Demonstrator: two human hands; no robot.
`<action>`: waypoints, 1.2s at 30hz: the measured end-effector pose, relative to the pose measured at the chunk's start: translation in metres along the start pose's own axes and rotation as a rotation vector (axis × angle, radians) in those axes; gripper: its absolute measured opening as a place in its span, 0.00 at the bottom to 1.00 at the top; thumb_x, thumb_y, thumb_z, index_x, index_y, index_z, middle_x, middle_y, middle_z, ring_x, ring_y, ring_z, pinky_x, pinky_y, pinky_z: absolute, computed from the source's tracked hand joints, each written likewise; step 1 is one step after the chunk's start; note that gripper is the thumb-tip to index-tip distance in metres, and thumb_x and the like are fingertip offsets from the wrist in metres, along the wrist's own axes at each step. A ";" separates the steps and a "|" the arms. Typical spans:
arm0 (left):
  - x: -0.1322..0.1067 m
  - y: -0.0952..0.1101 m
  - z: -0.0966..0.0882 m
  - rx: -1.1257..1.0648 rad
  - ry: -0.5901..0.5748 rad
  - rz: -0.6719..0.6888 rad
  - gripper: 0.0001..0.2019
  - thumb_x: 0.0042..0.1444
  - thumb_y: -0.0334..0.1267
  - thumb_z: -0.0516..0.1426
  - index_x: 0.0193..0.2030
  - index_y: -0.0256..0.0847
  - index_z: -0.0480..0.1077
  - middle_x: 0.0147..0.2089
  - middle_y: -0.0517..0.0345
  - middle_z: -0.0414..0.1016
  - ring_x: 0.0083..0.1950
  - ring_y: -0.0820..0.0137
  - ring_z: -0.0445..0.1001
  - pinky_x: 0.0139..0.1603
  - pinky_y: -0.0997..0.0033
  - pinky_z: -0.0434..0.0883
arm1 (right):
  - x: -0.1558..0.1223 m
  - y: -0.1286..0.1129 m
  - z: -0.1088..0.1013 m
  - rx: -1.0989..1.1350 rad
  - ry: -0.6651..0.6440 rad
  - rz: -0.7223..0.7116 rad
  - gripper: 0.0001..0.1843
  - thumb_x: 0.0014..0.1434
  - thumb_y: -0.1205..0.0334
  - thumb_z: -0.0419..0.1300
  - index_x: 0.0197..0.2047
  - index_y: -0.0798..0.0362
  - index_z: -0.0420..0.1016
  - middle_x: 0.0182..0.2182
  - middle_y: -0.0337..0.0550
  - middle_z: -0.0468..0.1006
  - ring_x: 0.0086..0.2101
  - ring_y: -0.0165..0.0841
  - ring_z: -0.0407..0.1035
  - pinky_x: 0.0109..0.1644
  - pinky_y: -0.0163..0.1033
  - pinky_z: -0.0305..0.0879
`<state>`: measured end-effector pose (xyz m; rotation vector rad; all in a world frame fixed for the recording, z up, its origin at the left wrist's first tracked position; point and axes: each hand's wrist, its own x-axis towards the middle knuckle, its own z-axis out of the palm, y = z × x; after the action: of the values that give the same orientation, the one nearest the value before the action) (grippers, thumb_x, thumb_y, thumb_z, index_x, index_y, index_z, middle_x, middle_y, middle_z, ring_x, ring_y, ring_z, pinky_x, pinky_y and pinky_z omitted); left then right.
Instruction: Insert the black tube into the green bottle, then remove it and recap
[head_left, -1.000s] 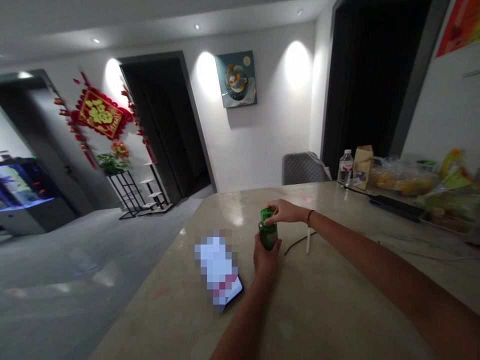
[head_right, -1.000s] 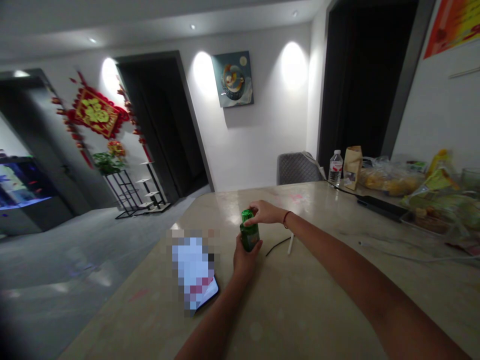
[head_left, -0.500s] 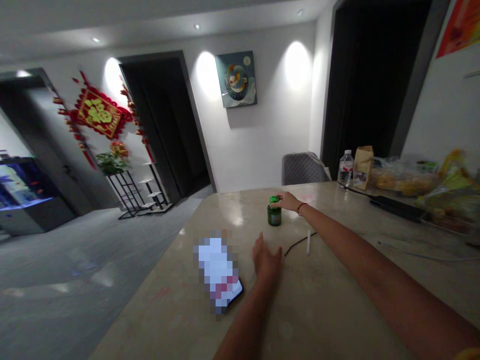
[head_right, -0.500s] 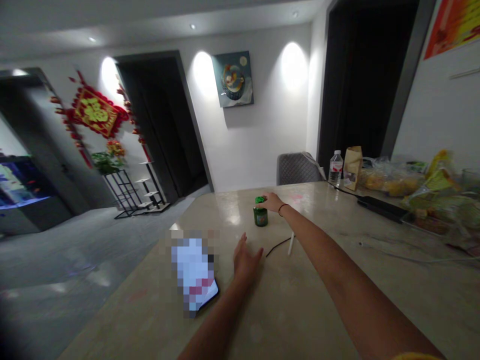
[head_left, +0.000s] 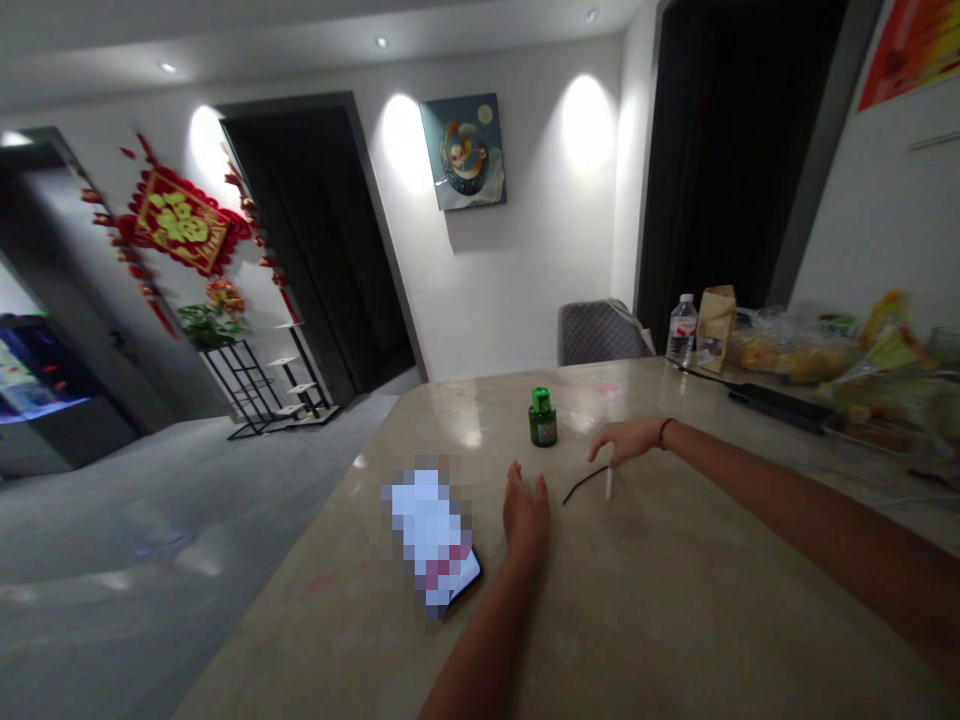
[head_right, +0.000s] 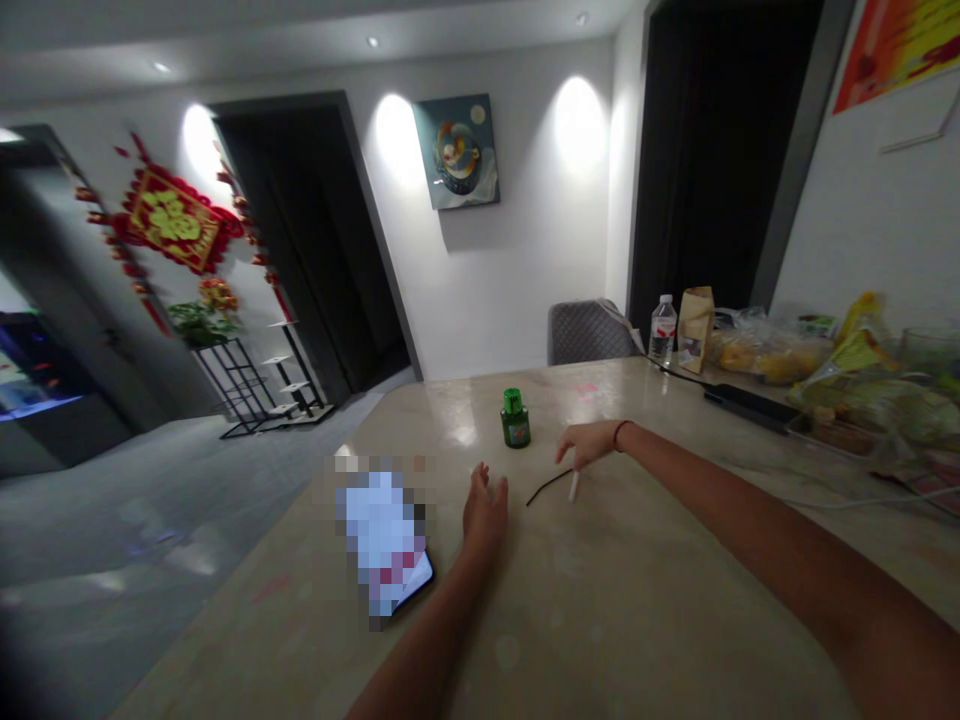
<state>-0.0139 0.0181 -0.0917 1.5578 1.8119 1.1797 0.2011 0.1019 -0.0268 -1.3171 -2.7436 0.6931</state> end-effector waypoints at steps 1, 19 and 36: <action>0.000 0.000 0.000 0.001 0.001 -0.002 0.25 0.54 0.39 0.49 0.58 0.33 0.51 0.60 0.44 0.55 0.60 0.66 0.56 0.58 0.69 0.55 | -0.005 -0.001 0.005 -0.046 0.029 0.006 0.22 0.38 0.70 0.59 0.41 0.54 0.76 0.40 0.45 0.76 0.42 0.38 0.67 0.46 0.37 0.60; -0.002 0.003 -0.004 0.077 0.028 -0.020 0.23 0.53 0.41 0.50 0.55 0.35 0.56 0.56 0.45 0.61 0.57 0.64 0.59 0.57 0.67 0.55 | 0.009 0.029 0.033 -0.169 0.314 0.430 0.11 0.49 0.63 0.55 0.35 0.56 0.74 0.36 0.48 0.76 0.37 0.34 0.68 0.36 0.32 0.58; -0.004 0.006 -0.006 0.195 -0.010 0.051 0.21 0.53 0.41 0.49 0.52 0.34 0.61 0.53 0.46 0.65 0.56 0.64 0.60 0.56 0.67 0.54 | 0.046 0.040 0.031 -0.055 0.400 0.659 0.19 0.48 0.52 0.56 0.34 0.61 0.75 0.34 0.56 0.76 0.34 0.37 0.70 0.29 0.33 0.58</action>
<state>-0.0147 0.0126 -0.0844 1.7224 1.9398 1.0412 0.1948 0.1459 -0.0779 -2.1214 -2.0190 0.3052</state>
